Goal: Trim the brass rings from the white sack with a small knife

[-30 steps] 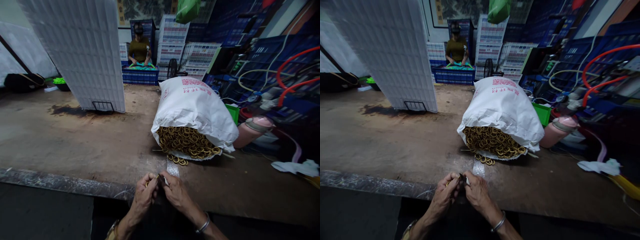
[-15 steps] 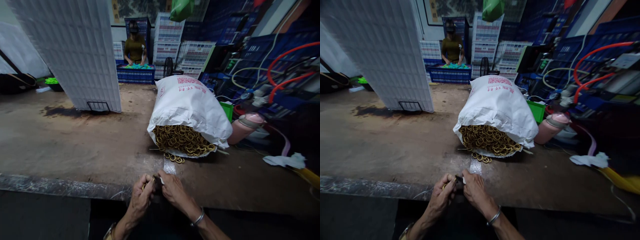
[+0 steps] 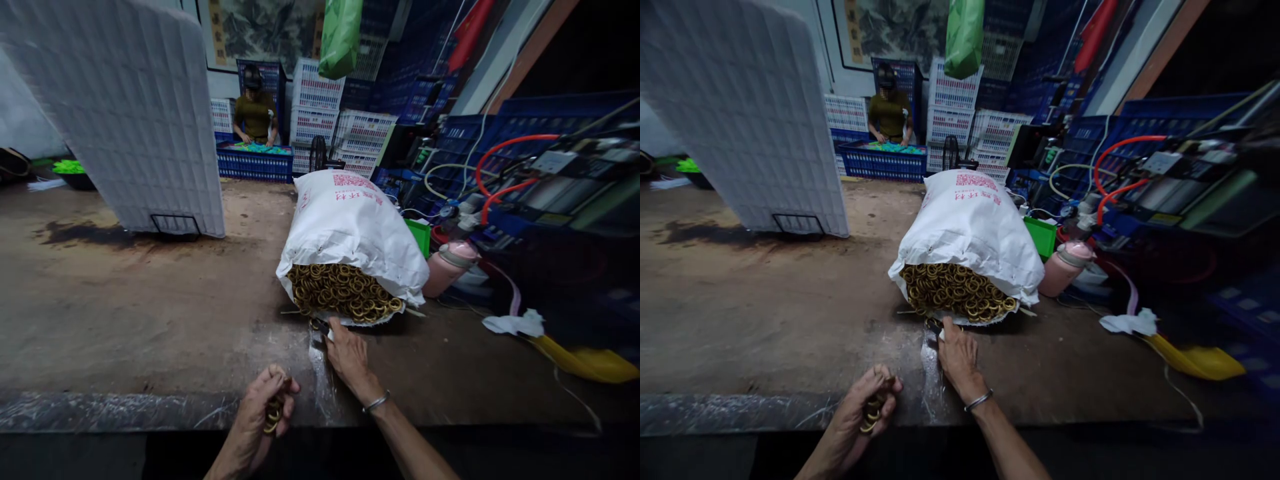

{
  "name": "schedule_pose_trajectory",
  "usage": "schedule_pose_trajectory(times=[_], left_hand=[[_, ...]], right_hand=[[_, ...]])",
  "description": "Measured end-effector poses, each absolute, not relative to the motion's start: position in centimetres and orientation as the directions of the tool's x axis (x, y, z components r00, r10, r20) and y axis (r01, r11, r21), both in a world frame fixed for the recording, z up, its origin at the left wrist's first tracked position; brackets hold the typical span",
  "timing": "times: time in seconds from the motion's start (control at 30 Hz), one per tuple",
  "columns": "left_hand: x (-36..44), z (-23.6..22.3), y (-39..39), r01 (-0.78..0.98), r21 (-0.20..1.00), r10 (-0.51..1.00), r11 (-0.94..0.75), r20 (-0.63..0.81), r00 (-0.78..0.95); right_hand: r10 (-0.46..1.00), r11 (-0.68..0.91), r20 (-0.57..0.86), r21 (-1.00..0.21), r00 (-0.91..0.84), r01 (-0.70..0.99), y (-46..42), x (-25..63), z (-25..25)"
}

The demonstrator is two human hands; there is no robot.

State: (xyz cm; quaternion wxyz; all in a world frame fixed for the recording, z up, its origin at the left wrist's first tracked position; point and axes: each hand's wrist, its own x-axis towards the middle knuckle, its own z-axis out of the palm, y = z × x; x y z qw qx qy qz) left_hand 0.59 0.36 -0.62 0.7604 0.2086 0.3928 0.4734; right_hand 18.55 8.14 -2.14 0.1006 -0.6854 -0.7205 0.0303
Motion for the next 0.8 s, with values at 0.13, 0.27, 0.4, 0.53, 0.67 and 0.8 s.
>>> schedule_pose_trajectory(times=[0.13, 0.27, 0.4, 0.53, 0.67, 0.8], left_hand=[[0.2, -0.7, 0.4, -0.624, 0.596, 0.857, 0.505, -0.435, 0.278], [0.0, -1.1, 0.6, -0.678, 0.535, 0.851, 0.504, -0.439, 0.287], [0.0, -1.2, 0.8, -0.703, 0.533, 0.867, 0.471, -0.426, 0.257], [-0.1, -1.0, 1.0, -0.680, 0.576, 0.880, 0.455, -0.409, 0.243], [0.0, -0.7, 1.0, -0.648, 0.596, 0.868, 0.474, -0.442, 0.228], [0.3, -1.1, 1.1, -0.566, 0.691, 0.886, 0.449, -0.427, 0.181]], right_hand=[[0.996, 0.064, 0.069, -0.207, -0.051, 0.976, 7.7, 18.2, -2.0], [0.974, 0.227, 0.077, -0.329, -0.213, 0.917, 6.6, 17.9, -1.9], [0.962, 0.269, 0.106, -0.506, -0.251, 0.819, 6.4, 18.2, -2.2], [0.995, 0.087, 0.095, -0.558, -0.040, 0.825, 7.2, 19.1, -2.3], [0.996, 0.093, 0.059, -0.490, -0.073, 0.867, 7.1, 18.8, -1.9], [0.990, 0.143, 0.068, -0.379, -0.127, 0.914, 6.3, 17.9, -1.7]])
